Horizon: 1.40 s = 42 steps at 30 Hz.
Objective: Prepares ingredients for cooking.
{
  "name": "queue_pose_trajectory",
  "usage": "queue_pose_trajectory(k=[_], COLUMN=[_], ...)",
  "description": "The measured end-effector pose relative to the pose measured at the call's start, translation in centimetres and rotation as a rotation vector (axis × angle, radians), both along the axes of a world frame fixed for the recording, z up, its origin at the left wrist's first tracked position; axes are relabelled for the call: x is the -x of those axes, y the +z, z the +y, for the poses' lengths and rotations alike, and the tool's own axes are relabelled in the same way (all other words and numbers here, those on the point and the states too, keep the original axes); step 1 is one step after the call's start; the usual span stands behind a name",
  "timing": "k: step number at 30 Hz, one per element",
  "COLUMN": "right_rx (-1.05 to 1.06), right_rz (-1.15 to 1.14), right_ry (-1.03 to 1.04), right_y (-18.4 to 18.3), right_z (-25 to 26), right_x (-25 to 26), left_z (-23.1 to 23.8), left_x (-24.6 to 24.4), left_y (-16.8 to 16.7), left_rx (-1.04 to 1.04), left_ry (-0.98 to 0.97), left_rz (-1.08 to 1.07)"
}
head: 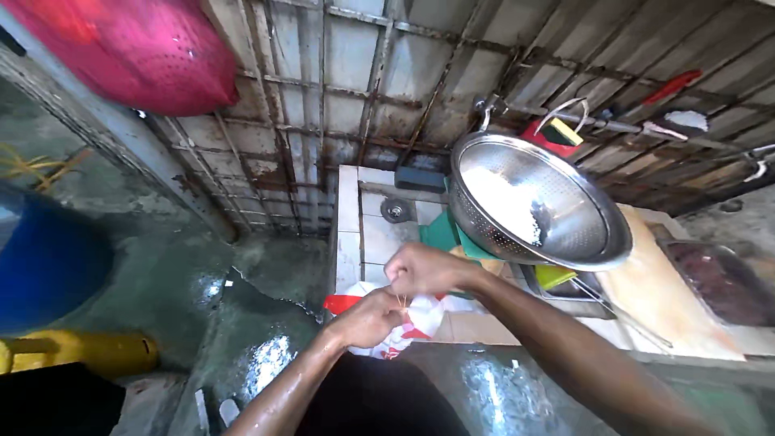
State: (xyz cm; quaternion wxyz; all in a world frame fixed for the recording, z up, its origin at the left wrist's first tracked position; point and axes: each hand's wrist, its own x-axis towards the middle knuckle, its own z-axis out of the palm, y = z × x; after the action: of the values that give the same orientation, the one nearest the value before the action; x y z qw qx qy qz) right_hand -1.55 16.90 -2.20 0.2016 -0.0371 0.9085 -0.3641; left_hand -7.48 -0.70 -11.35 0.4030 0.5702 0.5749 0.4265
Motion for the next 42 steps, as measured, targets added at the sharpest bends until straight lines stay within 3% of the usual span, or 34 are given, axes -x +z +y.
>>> queue_pose_trajectory(k=[3, 6, 12, 14, 17, 19, 21, 23, 26, 32, 35, 38, 42], right_rx=[0.517, 0.736, 1.048, 1.113, 1.086, 1.045, 0.987, 0.904, 0.786, 0.604, 0.755, 0.774, 0.766], right_rz=[-0.175, -0.102, 0.061, 0.113, 0.229, 0.314, 0.378, 0.424, 0.512, 0.489, 0.384, 0.367, 0.389], right_ry=[-0.226, -0.357, -0.460, -0.596, -0.884, -0.955, -0.980, -0.949, -0.811, -0.676, -0.613, -0.523, -0.661], right_y=[-6.3, -10.3, -9.5, -9.2, -8.6, -9.3, -9.5, -9.4, -9.6, -8.1, -7.4, -7.6, -7.0], right_z=[3.4, 4.5, 2.7, 1.5, -1.6, -2.6, -3.5, -3.9, -3.8, -2.7, -2.0, -1.1, -1.5], right_x=[0.7, -2.9, -9.1, -10.1, -10.4, -10.5, -10.7, -10.7, -10.3, -10.5, -11.1, -11.1, -9.6], left_z=[-1.0, -1.9, -1.2, -0.7, 0.2, 0.4, -0.1, -0.6, -0.3, 1.8, 1.6, 1.3, 1.8], left_x=[0.1, -0.7, -2.4, -2.8, -3.3, -3.0, -1.5, 0.5, 1.7, 0.0, -1.0, -1.2, -1.3], left_y=[-1.2, -2.7, -2.9, -3.2, -3.0, -1.9, -0.9, -0.9, -1.2, 1.2, 0.8, 1.5, 3.5], left_rx=[-0.065, -0.131, -0.132, -0.150, -0.148, -0.095, -0.035, -0.050, -0.033, 0.004, -0.052, 0.091, 0.302], left_ry=[0.103, 0.355, 0.556, 0.620, 0.695, 0.631, 0.404, 0.192, 0.126, 0.165, 0.235, 0.277, 0.329], left_rz=[0.027, -0.025, -0.027, -0.004, 0.046, 0.063, -0.030, -0.257, -0.449, -0.113, -0.043, -0.028, 0.086])
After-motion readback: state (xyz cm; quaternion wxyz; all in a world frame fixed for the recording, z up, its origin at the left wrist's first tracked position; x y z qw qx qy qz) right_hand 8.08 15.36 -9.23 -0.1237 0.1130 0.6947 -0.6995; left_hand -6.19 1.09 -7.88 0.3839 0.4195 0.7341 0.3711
